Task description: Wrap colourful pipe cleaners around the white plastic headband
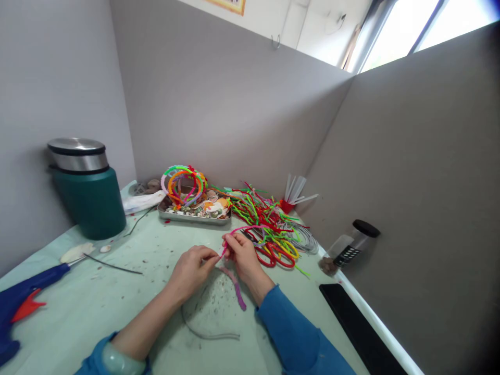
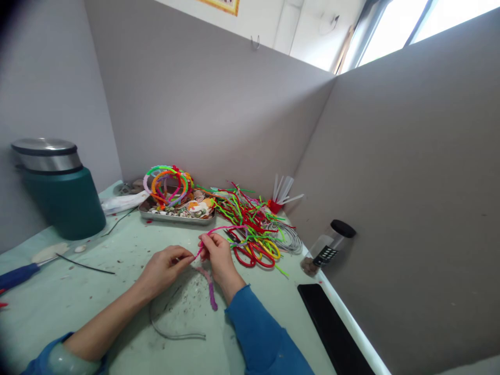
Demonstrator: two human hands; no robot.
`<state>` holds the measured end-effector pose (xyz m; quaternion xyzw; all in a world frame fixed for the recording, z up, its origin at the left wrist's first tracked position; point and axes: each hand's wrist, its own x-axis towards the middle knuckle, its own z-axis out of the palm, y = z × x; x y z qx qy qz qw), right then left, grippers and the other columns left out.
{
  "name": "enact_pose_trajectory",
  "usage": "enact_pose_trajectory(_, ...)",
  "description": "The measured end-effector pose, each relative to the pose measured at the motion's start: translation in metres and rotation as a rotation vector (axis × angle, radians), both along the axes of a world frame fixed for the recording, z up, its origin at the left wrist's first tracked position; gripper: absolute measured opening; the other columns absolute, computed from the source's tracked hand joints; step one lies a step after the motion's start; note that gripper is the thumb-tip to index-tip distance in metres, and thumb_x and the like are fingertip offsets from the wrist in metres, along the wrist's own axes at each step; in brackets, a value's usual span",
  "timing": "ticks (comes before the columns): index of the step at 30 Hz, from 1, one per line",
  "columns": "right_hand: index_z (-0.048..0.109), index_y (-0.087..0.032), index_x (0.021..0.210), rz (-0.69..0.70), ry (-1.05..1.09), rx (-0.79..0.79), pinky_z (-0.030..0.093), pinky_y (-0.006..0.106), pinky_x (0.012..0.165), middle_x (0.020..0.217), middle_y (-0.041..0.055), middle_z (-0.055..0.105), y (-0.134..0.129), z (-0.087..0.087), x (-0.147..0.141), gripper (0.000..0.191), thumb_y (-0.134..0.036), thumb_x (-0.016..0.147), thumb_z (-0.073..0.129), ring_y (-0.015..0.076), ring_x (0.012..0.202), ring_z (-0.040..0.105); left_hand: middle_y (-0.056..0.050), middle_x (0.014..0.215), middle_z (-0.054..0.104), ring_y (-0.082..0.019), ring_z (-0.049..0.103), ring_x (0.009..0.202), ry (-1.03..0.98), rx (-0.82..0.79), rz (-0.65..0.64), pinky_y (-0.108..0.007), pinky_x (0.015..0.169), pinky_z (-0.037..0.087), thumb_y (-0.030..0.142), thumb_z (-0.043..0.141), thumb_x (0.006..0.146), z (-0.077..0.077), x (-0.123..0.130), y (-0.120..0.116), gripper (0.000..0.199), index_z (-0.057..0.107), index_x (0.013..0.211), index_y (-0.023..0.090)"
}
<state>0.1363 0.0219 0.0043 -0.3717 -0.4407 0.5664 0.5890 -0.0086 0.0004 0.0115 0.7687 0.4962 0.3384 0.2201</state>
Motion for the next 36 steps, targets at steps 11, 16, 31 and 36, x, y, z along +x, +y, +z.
enact_pose_trajectory(11,0.057,-0.015,0.074,0.177,0.053,-0.047,0.037,0.018,0.041,0.051,-0.0032,0.054,-0.003,-0.007,0.001,0.025,-0.040,0.072,0.063,0.0067,0.042,0.046,0.001,0.058,0.055,-0.011,0.044,0.050,-0.437,-0.333,0.019,-0.022,0.050,0.032,0.049,0.045,0.074,-0.008,-0.001,0.011,0.037,0.060,0.072,0.015)
enact_pose_trajectory(16,0.053,-0.015,0.069,0.127,0.037,-0.066,0.036,0.017,0.038,0.059,-0.0012,0.058,-0.003,-0.010,-0.002,0.029,-0.042,0.071,0.063,0.0062,0.041,0.046,0.003,0.051,0.051,-0.010,0.037,0.043,-0.357,-0.360,0.080,-0.022,0.044,0.025,0.050,0.044,0.074,-0.007,-0.001,0.012,0.039,0.060,0.068,0.015)
enact_pose_trajectory(31,0.048,-0.018,0.064,-0.036,-0.070,-0.093,0.030,0.015,0.033,0.045,-0.0071,0.047,-0.004,-0.011,-0.006,0.028,-0.041,0.070,0.061,0.0039,0.035,0.035,-0.004,0.069,0.059,-0.015,0.052,0.064,0.167,0.062,-0.044,-0.023,0.059,0.031,0.030,0.034,0.085,0.005,0.000,-0.004,0.027,0.052,0.068,0.020)
enact_pose_trajectory(36,0.045,-0.018,0.064,-0.008,-0.016,-0.101,0.030,0.015,0.034,0.044,-0.0082,0.044,-0.006,-0.009,-0.006,0.029,-0.043,0.071,0.060,0.0040,0.034,0.034,-0.004,0.070,0.059,-0.015,0.052,0.065,0.176,0.074,-0.073,-0.023,0.059,0.031,0.030,0.033,0.085,0.008,0.000,-0.004,0.027,0.051,0.068,0.019)
